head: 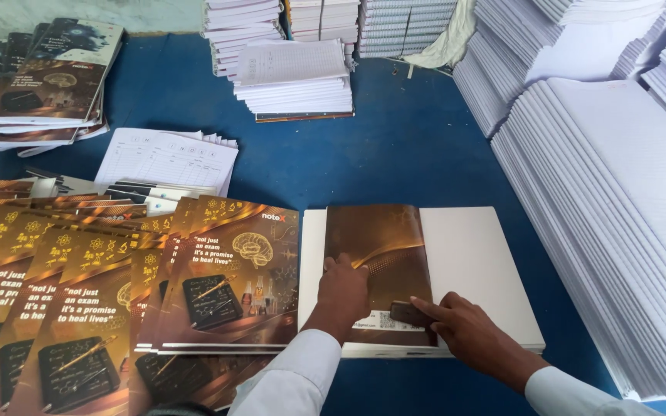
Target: The person inserts a printed cover sheet into a stack of blank pages, folds it over, and presses the spine to secure the cover. This process is repeated for multiple notebooks on a blue work surface surrounded by stacks of paper and finished notebooks.
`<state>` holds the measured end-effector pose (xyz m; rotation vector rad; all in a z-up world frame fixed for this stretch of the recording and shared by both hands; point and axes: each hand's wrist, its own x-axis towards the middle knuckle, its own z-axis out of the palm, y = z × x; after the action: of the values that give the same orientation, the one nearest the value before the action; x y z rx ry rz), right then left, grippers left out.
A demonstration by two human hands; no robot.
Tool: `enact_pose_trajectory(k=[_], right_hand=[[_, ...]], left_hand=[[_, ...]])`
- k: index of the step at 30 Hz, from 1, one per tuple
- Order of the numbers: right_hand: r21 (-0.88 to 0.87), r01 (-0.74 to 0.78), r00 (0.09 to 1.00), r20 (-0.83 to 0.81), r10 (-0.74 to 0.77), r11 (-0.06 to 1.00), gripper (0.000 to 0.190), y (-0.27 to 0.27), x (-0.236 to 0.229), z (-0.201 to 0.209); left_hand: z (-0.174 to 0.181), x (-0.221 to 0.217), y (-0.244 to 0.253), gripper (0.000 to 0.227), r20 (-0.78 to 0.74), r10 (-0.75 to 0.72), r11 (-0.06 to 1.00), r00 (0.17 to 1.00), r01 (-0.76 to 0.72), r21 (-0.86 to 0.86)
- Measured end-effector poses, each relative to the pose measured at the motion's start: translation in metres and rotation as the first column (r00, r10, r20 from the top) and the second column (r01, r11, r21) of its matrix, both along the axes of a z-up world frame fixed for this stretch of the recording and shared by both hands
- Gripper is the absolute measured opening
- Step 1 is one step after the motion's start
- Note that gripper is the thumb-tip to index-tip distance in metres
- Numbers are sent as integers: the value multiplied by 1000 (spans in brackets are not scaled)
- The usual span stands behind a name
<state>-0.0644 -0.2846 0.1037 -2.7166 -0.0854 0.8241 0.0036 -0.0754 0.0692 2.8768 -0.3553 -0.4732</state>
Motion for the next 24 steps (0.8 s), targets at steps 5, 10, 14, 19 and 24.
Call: enact_pose_trajectory(k=[5, 10, 14, 19, 24], right_hand=[[34, 8, 992, 127, -12, 999, 50, -15, 15, -19], [117, 58, 951, 296, -90, 991, 51, -20, 50, -35], [155, 55, 884, 451, -121, 986, 51, -23, 84, -46], [130, 91, 814, 562, -149, 987, 50, -19, 134, -58], [134, 247, 822, 496, -280, 960, 48, -12, 171, -55]], left_hand=[[1, 4, -2, 44, -49, -51, 996, 997, 55, 77], [0, 5, -2, 52, -59, -90, 990, 994, 96, 100], [-2, 7, -3, 62, -81, -129, 981, 988, 139, 135], [-11, 9, -1, 69, -84, -161, 975, 983, 172, 143], [-21, 9, -2, 73, -48, -153, 982, 987, 158, 108]])
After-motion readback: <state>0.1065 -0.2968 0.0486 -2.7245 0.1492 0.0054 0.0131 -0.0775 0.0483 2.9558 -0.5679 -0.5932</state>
